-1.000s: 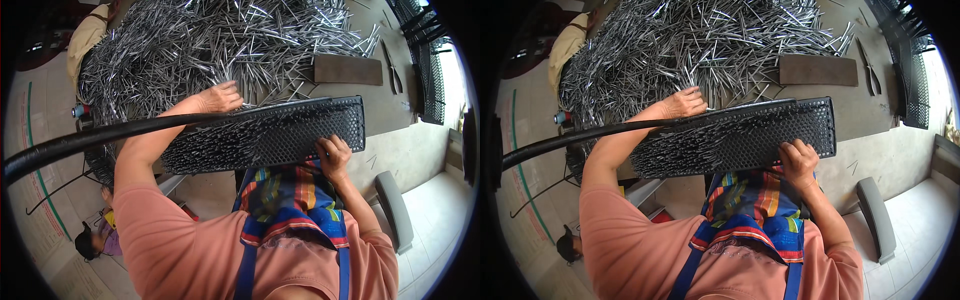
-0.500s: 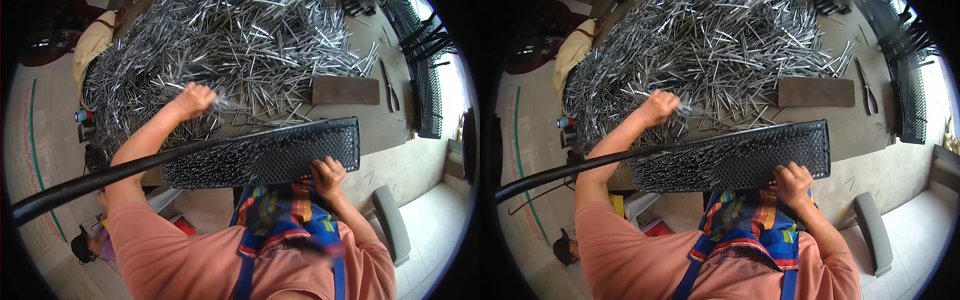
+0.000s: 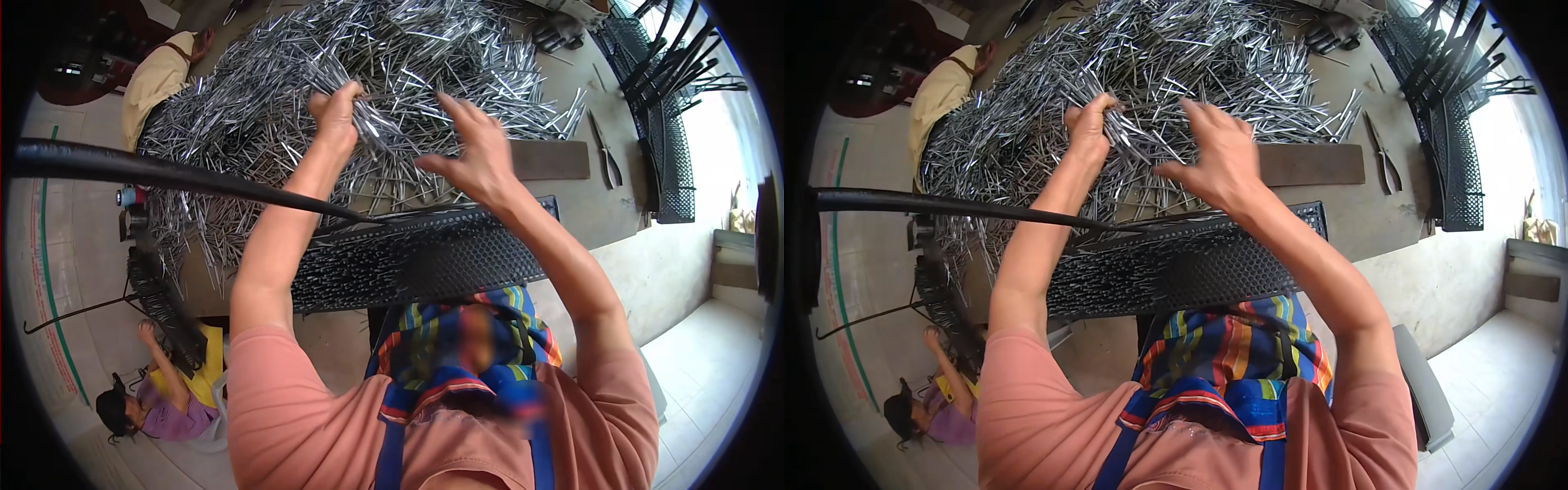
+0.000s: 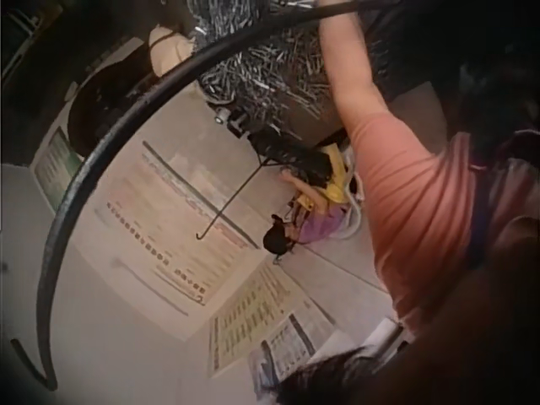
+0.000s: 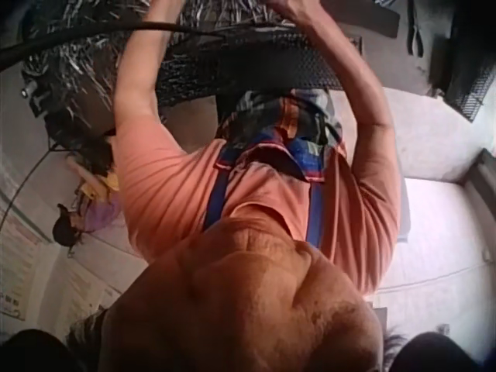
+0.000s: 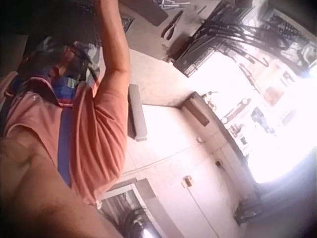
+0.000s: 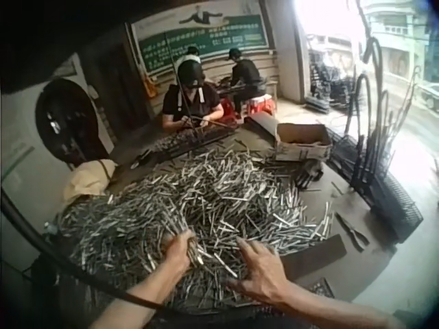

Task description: Assembling and bundling thin metal rods into mesh structures.

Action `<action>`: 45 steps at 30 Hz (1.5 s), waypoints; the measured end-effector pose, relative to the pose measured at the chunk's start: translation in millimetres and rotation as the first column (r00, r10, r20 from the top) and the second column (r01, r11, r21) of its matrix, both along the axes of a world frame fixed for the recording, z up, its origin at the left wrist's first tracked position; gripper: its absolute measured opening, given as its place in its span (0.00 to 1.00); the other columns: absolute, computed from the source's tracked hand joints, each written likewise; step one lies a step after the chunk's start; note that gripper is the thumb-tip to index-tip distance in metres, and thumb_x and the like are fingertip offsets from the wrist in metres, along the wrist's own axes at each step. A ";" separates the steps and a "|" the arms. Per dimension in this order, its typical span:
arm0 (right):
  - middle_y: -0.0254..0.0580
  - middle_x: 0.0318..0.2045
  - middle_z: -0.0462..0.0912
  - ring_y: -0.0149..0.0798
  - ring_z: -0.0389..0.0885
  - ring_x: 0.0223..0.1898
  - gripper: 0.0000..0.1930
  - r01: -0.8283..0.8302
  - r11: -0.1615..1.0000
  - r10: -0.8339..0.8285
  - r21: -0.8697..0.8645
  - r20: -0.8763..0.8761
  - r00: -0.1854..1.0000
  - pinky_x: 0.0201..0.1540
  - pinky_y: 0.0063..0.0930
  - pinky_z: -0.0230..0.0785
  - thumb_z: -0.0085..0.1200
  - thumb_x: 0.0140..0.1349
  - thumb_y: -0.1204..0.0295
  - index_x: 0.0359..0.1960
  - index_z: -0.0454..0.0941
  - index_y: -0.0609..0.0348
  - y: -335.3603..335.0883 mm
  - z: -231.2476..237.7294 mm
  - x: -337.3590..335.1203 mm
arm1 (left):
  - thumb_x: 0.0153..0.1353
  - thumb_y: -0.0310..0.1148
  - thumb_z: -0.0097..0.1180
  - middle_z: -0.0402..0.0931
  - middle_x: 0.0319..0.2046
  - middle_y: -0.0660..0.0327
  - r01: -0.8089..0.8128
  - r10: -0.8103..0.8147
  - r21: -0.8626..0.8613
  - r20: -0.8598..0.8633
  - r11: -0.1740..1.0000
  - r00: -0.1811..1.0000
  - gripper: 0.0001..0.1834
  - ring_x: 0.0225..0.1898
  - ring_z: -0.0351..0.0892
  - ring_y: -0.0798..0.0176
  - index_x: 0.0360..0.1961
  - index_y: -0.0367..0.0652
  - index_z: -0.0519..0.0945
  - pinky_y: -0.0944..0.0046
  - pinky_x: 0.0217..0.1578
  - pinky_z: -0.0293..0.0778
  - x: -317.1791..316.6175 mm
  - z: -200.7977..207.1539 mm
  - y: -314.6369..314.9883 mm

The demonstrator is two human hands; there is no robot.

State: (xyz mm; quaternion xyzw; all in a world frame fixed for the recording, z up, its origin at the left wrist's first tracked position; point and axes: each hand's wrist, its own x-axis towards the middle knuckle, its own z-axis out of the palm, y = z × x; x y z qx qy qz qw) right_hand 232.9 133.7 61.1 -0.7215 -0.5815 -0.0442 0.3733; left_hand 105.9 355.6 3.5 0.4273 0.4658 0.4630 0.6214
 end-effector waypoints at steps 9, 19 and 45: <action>0.57 0.25 0.81 0.63 0.80 0.31 0.16 -0.163 0.969 0.079 -0.187 -0.391 0.917 0.35 0.53 0.73 0.50 0.45 0.73 0.39 0.72 0.64 78.5 -57.1 -26.4 | 0.48 0.21 0.67 0.81 0.29 0.59 0.158 -0.123 -0.120 0.256 0.980 0.959 0.10 0.28 0.82 0.61 0.32 0.38 0.79 0.63 0.31 0.79 24.9 33.7 -54.9; 0.47 0.44 0.80 0.43 0.78 0.47 0.32 -0.429 0.898 0.107 0.098 -0.994 -0.004 0.49 0.35 0.70 0.69 0.36 0.76 0.49 0.73 0.67 60.2 -61.9 -6.7 | 0.47 0.13 0.59 0.78 0.28 0.53 -0.066 0.145 -0.253 0.307 0.965 0.941 0.08 0.25 0.80 0.56 0.29 0.31 0.75 0.59 0.32 0.82 6.9 36.8 -27.8; 0.45 0.39 0.85 0.37 0.80 0.43 0.22 -0.379 0.916 0.312 0.129 -0.824 0.474 0.52 0.35 0.69 0.38 0.71 0.61 0.39 0.84 0.63 74.1 -0.9 -35.3 | 0.36 0.21 0.64 0.74 0.22 0.68 0.815 -0.706 -0.104 -0.570 0.570 0.421 0.15 0.24 0.72 0.71 0.30 0.36 0.78 0.68 0.26 0.68 -63.8 46.6 -67.9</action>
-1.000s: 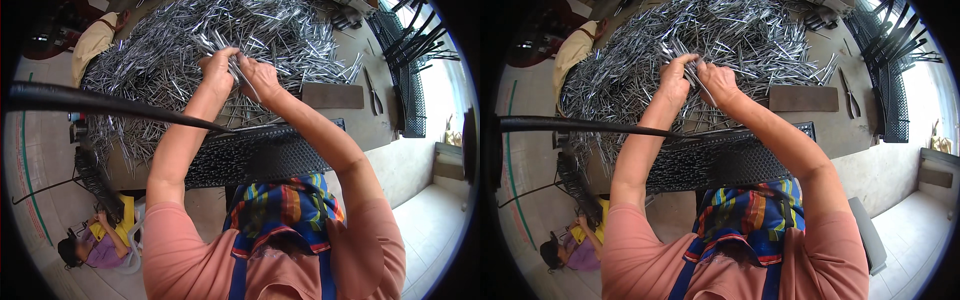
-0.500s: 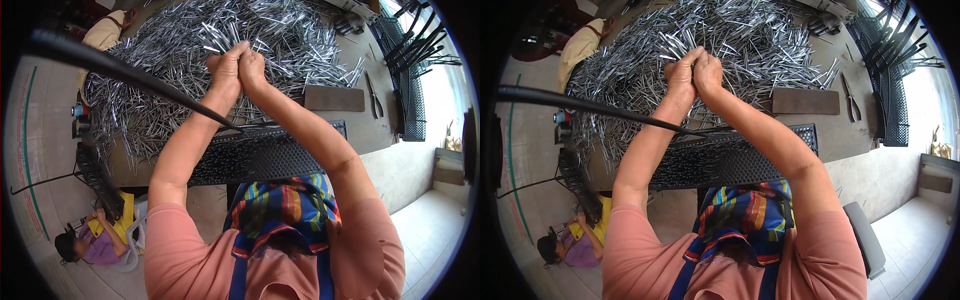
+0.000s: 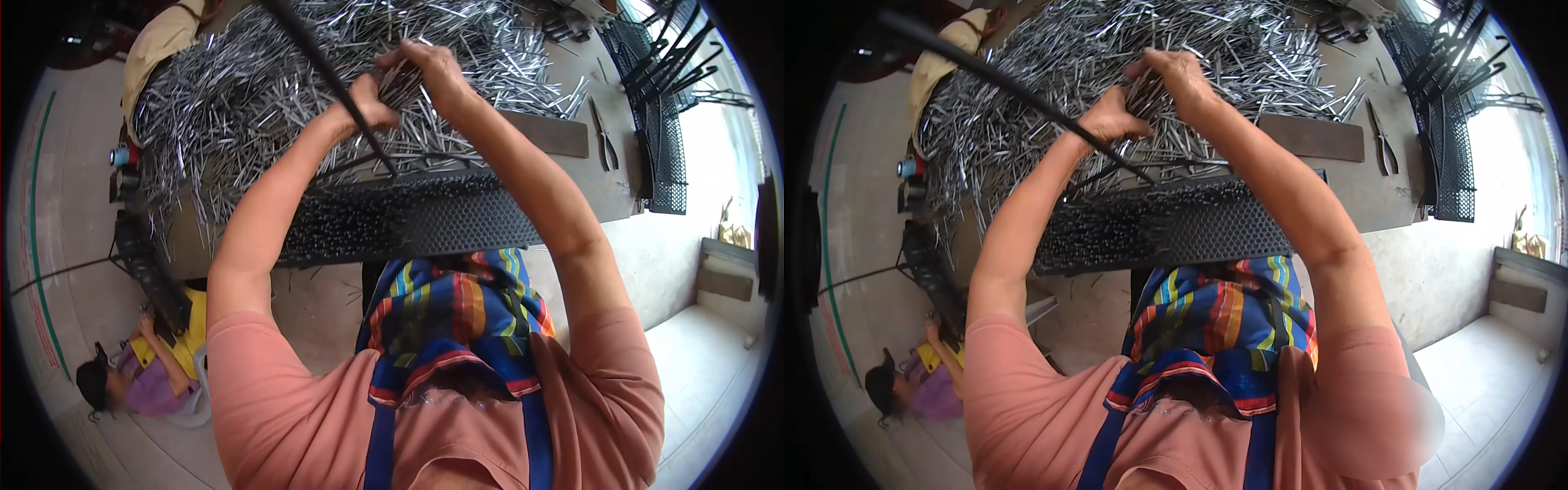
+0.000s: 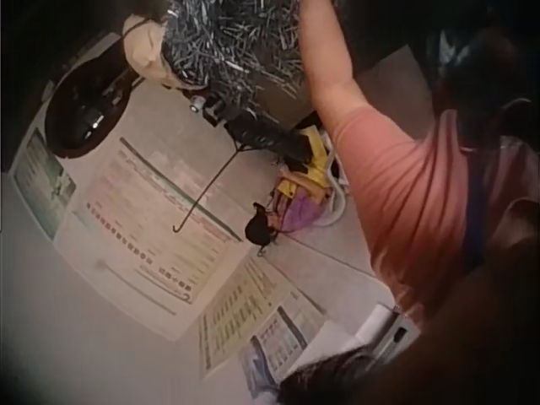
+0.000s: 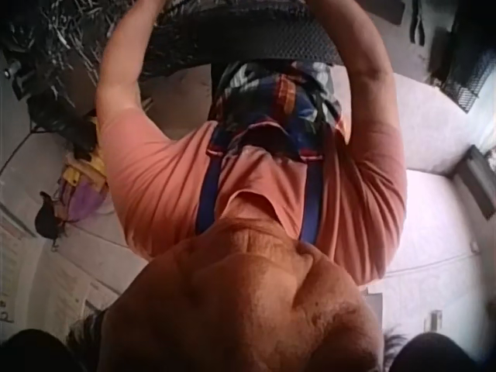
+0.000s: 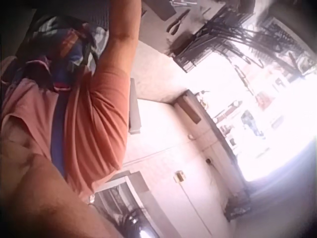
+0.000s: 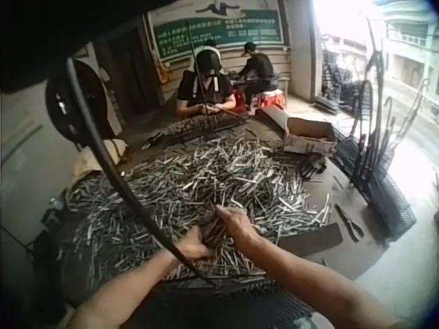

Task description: Assembling and bundling thin metal rods into mesh structures.

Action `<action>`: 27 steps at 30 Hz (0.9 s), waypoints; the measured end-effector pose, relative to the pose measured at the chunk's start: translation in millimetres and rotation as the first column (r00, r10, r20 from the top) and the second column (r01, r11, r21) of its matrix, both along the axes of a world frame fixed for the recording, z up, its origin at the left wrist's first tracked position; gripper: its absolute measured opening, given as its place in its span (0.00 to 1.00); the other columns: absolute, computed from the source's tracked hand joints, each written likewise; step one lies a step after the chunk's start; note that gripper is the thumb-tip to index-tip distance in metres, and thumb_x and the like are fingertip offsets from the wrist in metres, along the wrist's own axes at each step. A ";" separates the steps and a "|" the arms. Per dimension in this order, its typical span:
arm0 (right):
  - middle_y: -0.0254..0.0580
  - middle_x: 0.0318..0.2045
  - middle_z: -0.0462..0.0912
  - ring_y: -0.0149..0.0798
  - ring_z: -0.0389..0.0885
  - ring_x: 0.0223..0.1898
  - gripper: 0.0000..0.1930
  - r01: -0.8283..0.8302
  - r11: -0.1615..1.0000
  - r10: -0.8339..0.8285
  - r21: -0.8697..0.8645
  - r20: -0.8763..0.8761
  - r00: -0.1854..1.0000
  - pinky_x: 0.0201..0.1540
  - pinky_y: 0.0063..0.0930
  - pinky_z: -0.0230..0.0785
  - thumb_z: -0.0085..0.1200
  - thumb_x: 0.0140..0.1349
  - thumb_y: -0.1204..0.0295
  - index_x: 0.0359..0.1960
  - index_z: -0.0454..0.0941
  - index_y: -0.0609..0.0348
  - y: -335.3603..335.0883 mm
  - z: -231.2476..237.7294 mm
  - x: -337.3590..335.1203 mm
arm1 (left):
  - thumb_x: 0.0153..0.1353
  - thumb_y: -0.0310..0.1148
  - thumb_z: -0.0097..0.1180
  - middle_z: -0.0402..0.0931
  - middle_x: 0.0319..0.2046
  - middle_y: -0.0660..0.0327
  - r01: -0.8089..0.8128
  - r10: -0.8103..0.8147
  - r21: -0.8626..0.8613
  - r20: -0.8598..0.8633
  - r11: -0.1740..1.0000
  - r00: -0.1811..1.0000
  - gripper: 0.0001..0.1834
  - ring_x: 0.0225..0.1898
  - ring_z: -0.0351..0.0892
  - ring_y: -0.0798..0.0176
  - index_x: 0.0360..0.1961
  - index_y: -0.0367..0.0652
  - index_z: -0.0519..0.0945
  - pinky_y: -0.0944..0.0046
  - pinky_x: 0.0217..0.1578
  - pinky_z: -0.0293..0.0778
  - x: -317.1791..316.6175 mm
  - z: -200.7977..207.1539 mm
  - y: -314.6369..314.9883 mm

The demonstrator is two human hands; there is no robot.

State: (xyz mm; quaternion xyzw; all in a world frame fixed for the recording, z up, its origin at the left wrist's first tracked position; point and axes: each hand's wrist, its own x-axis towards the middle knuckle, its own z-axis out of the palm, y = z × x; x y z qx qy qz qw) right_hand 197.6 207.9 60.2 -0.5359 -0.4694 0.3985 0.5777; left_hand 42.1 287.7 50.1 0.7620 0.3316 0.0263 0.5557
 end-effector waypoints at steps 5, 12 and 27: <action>0.42 0.38 0.86 0.34 0.81 0.41 0.19 0.326 0.945 -0.319 0.036 -0.123 0.940 0.48 0.28 0.68 0.48 0.66 0.58 0.43 0.83 0.63 -11.5 -32.0 35.1 | 0.38 0.24 0.65 0.78 0.20 0.63 -0.229 0.270 0.324 -0.087 0.918 0.959 0.10 0.20 0.75 0.69 0.25 0.35 0.80 0.67 0.25 0.71 -59.5 -2.2 33.0; 0.42 0.44 0.82 0.33 0.78 0.47 0.16 0.461 0.887 -0.434 0.011 0.360 0.826 0.53 0.25 0.67 0.56 0.61 0.74 0.51 0.77 0.63 -118.9 -66.8 68.4 | 0.48 0.16 0.63 0.81 0.26 0.54 -0.814 0.752 -0.080 0.443 0.575 0.488 0.05 0.24 0.82 0.59 0.29 0.30 0.81 0.63 0.25 0.79 -282.1 -10.6 61.0; 0.39 0.40 0.84 0.31 0.81 0.42 0.10 0.455 0.890 -0.417 0.006 0.411 0.810 0.46 0.25 0.74 0.53 0.62 0.82 0.44 0.81 0.63 -244.9 -54.7 -22.6 | 0.39 0.21 0.65 0.79 0.29 0.55 -0.971 0.846 -0.017 0.488 -0.237 -0.215 0.10 0.30 0.80 0.61 0.24 0.34 0.77 0.60 0.30 0.77 -434.7 -158.4 10.5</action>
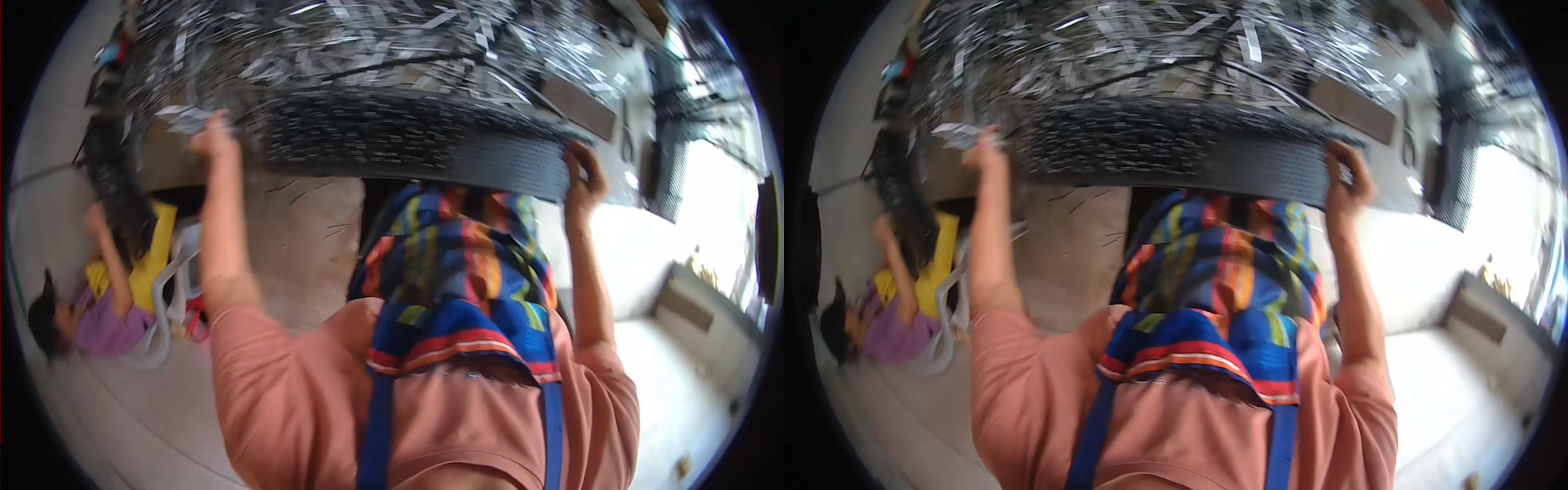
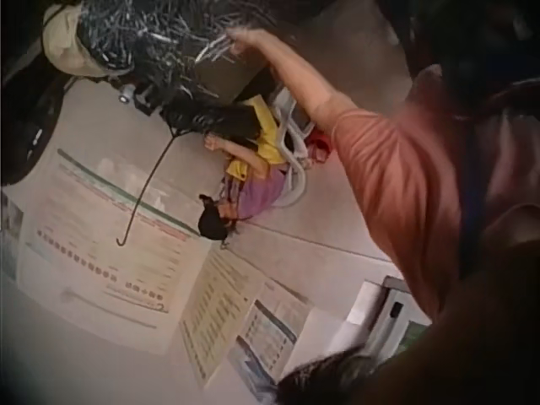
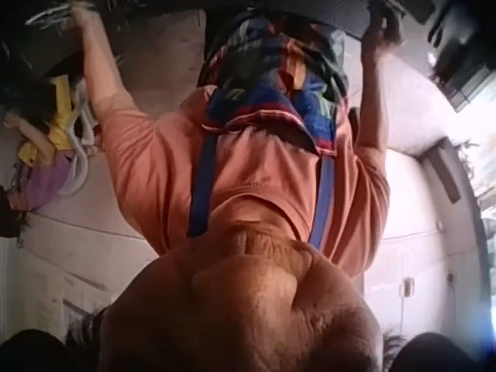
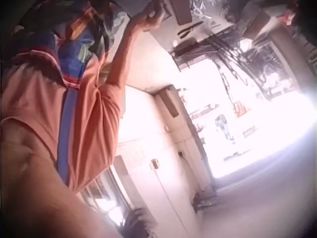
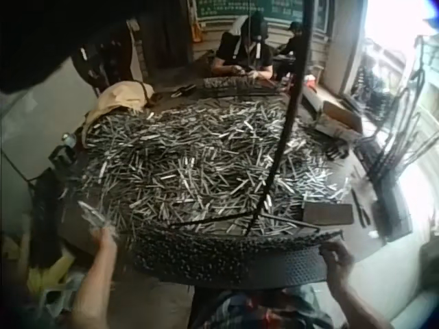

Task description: Assembling and bundling thin metal rods into mesh structures.

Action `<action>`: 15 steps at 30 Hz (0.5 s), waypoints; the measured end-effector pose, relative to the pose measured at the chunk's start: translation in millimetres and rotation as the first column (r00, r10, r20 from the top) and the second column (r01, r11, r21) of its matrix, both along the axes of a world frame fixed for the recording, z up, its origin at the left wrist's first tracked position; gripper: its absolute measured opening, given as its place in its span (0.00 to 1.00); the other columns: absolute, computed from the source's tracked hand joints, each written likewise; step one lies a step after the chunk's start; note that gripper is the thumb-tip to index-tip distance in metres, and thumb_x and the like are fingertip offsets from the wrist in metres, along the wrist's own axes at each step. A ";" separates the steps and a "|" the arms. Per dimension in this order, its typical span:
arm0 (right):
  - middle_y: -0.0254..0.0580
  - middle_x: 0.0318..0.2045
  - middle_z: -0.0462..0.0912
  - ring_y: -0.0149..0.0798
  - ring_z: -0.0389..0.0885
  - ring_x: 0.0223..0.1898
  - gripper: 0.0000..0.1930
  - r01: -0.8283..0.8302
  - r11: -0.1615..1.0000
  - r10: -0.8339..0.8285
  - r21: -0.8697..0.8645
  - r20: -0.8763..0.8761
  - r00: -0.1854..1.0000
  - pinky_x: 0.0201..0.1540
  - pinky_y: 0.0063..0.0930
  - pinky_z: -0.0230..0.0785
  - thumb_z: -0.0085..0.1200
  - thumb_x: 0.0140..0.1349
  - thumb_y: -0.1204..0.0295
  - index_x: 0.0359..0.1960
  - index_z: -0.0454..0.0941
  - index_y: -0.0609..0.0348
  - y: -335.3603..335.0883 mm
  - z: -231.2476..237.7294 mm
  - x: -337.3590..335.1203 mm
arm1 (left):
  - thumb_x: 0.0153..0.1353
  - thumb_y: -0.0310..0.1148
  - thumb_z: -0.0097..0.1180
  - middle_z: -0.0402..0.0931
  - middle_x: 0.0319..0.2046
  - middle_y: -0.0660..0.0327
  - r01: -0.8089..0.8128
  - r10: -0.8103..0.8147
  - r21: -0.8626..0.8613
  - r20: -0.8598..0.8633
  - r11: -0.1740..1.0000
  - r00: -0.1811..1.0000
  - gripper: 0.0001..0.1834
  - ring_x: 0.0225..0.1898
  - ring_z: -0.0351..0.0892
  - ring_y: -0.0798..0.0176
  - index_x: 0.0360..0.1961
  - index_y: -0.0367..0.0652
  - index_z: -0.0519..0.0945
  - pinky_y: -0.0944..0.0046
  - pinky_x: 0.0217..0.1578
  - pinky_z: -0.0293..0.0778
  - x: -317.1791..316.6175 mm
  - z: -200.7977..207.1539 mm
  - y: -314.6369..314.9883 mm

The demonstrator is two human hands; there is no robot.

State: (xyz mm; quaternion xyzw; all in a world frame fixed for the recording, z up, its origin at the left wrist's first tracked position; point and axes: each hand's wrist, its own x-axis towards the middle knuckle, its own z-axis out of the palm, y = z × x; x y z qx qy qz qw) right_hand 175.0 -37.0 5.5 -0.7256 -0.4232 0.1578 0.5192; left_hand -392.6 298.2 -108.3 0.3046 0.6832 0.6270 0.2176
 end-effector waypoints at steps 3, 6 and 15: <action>0.39 0.38 0.84 0.29 0.80 0.40 0.08 -0.086 0.996 0.082 0.032 0.096 0.992 0.43 0.22 0.72 0.54 0.60 0.83 0.40 0.81 0.65 2.1 12.9 -15.5 | 0.46 0.16 0.60 0.77 0.28 0.53 0.242 -0.260 0.099 0.464 0.965 0.847 0.08 0.26 0.78 0.55 0.28 0.31 0.75 0.62 0.29 0.79 45.7 82.2 1.7; 0.40 0.34 0.84 0.29 0.81 0.38 0.07 -0.218 0.975 0.222 -0.050 0.084 0.972 0.42 0.22 0.72 0.56 0.59 0.81 0.38 0.81 0.67 10.8 35.7 -39.9 | 0.53 0.18 0.58 0.78 0.31 0.54 0.516 -0.543 0.238 0.595 0.823 0.592 0.09 0.30 0.79 0.56 0.37 0.31 0.75 0.61 0.36 0.79 98.0 144.9 -28.6; 0.47 0.42 0.84 0.38 0.82 0.46 0.25 -0.491 0.850 0.524 0.190 -0.404 0.750 0.55 0.31 0.70 0.46 0.67 0.56 0.53 0.77 0.67 58.9 66.9 -71.5 | 0.49 0.22 0.60 0.78 0.32 0.56 0.951 -0.425 0.309 0.857 -0.028 -0.291 0.17 0.32 0.80 0.61 0.43 0.34 0.77 0.62 0.35 0.77 312.2 152.5 -280.1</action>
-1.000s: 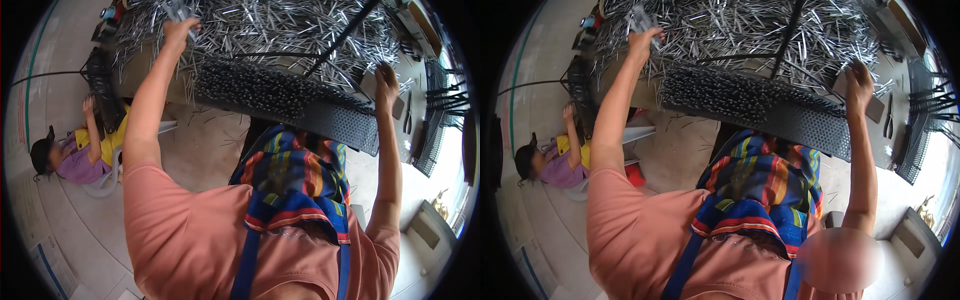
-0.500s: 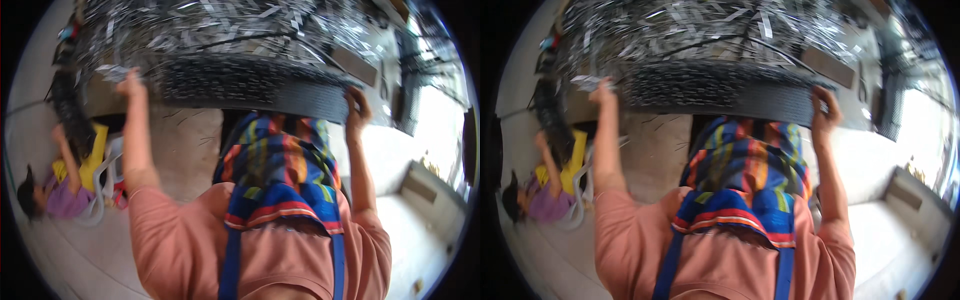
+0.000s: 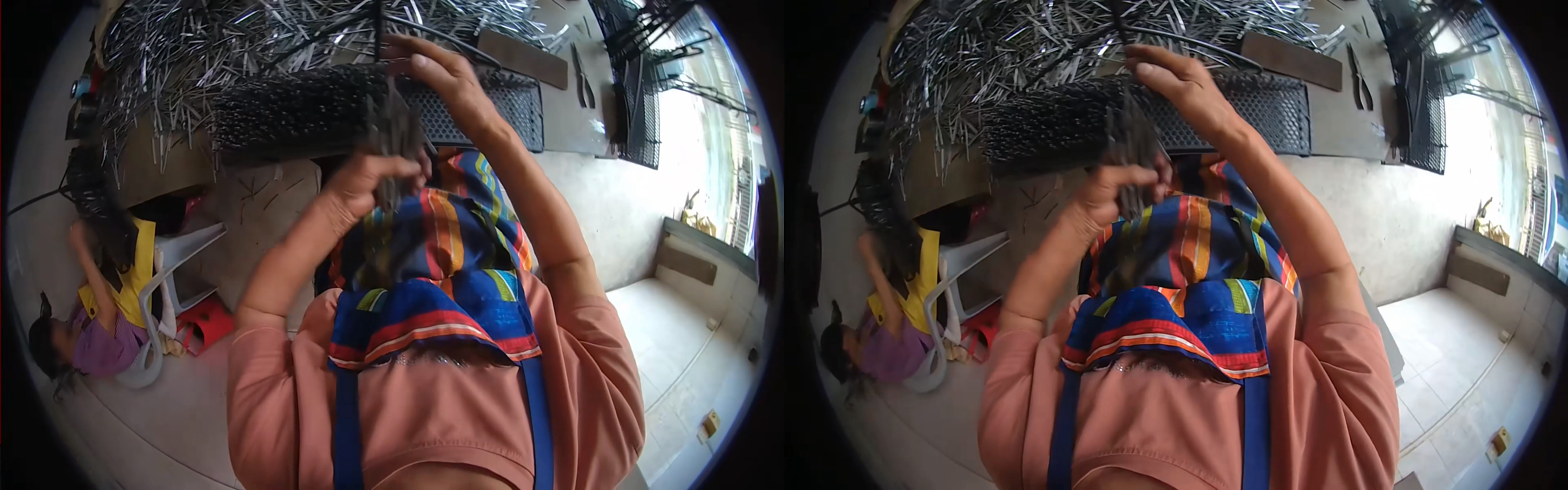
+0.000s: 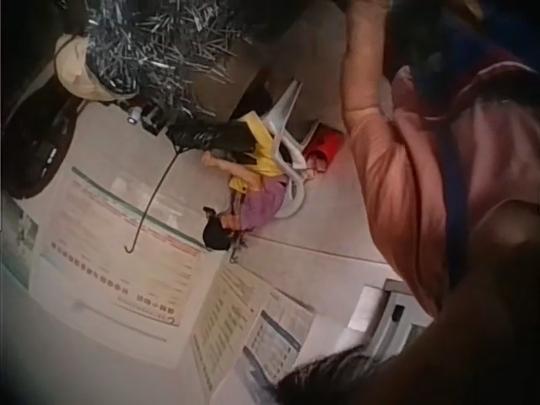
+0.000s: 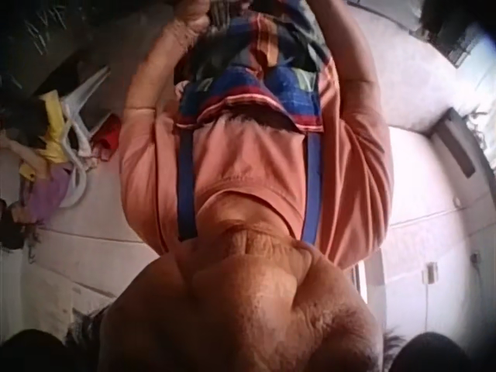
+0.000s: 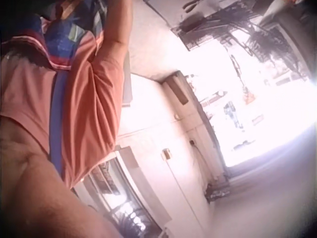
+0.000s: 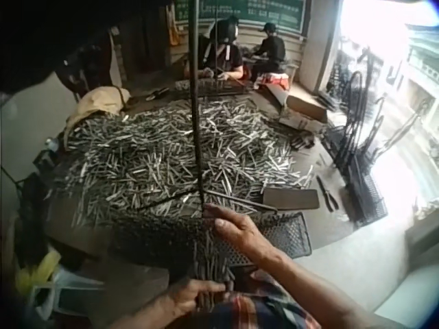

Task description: Assembling and bundling thin metal rods into mesh structures.

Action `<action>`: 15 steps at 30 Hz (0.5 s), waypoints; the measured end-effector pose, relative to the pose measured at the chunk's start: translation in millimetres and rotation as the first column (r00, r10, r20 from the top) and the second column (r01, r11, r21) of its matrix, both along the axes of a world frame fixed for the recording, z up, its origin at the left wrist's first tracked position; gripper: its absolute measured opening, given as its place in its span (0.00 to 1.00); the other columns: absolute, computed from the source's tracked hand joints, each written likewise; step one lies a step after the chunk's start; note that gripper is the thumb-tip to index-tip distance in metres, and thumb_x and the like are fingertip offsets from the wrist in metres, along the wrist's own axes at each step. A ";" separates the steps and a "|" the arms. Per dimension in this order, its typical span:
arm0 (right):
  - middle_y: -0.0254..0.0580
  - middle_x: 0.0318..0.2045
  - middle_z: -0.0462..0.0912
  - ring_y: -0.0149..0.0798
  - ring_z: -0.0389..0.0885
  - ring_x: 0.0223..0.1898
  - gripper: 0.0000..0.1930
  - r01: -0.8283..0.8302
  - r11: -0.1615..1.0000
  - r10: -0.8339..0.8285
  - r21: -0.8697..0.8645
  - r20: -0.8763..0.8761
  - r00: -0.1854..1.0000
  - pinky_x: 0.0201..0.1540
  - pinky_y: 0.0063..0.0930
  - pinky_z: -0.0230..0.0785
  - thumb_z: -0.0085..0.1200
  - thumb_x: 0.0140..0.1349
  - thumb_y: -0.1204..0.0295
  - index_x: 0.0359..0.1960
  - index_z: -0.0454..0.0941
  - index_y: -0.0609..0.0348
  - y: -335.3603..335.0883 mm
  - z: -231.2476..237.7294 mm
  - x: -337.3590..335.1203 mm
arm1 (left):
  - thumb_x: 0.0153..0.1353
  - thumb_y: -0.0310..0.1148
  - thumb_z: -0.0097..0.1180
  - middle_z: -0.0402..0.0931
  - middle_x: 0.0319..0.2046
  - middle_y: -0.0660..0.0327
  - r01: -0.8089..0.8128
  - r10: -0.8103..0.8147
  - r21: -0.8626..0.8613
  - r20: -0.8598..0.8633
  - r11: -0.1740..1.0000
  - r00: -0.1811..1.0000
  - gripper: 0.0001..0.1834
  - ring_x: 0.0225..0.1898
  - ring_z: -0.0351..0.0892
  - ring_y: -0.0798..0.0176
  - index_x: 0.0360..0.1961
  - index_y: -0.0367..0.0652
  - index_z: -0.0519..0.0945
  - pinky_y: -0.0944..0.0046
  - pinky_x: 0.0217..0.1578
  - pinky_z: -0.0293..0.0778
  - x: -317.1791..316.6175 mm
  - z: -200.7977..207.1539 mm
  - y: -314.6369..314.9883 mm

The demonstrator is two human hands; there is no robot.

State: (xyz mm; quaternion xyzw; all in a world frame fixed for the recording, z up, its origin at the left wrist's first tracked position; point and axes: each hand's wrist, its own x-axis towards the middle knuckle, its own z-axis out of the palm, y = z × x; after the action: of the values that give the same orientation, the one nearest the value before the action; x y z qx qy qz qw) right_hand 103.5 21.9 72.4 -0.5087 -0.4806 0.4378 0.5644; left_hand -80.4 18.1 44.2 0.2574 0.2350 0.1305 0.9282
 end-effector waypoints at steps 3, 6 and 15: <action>0.50 0.43 0.83 0.40 0.81 0.47 0.29 -0.362 0.926 0.341 -0.109 -0.170 0.924 0.57 0.33 0.68 0.42 0.69 0.51 0.54 0.75 0.68 -26.0 -13.7 5.1 | 0.47 0.21 0.61 0.78 0.36 0.55 0.040 -0.025 -0.135 0.112 0.990 0.993 0.25 0.34 0.80 0.59 0.50 0.36 0.74 0.60 0.37 0.79 9.2 -24.1 -42.8; 0.51 0.42 0.83 0.38 0.81 0.46 0.28 -0.468 0.861 0.345 -0.200 -0.447 0.826 0.53 0.32 0.71 0.40 0.70 0.54 0.51 0.77 0.70 -72.3 -24.9 0.8 | 0.45 0.19 0.62 0.78 0.41 0.56 0.043 -0.017 -0.184 0.139 0.982 0.990 0.33 0.38 0.81 0.58 0.56 0.38 0.70 0.59 0.44 0.79 11.5 -32.6 -65.9; 0.52 0.44 0.81 0.44 0.81 0.45 0.30 -0.094 0.918 -0.197 -0.385 -0.649 0.734 0.51 0.39 0.73 0.38 0.70 0.49 0.48 0.75 0.70 -106.0 -50.0 -3.0 | 0.42 0.22 0.66 0.78 0.44 0.60 0.236 -0.234 0.030 -0.043 0.971 0.971 0.33 0.46 0.78 0.63 0.54 0.41 0.72 0.63 0.52 0.73 16.9 -41.2 -64.9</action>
State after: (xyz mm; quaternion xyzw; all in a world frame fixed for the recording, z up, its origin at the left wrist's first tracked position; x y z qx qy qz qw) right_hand 100.5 -84.1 22.4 -0.4304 -0.1298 0.6634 0.5982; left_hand -63.4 -46.8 3.1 0.3023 0.2187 0.0188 0.9276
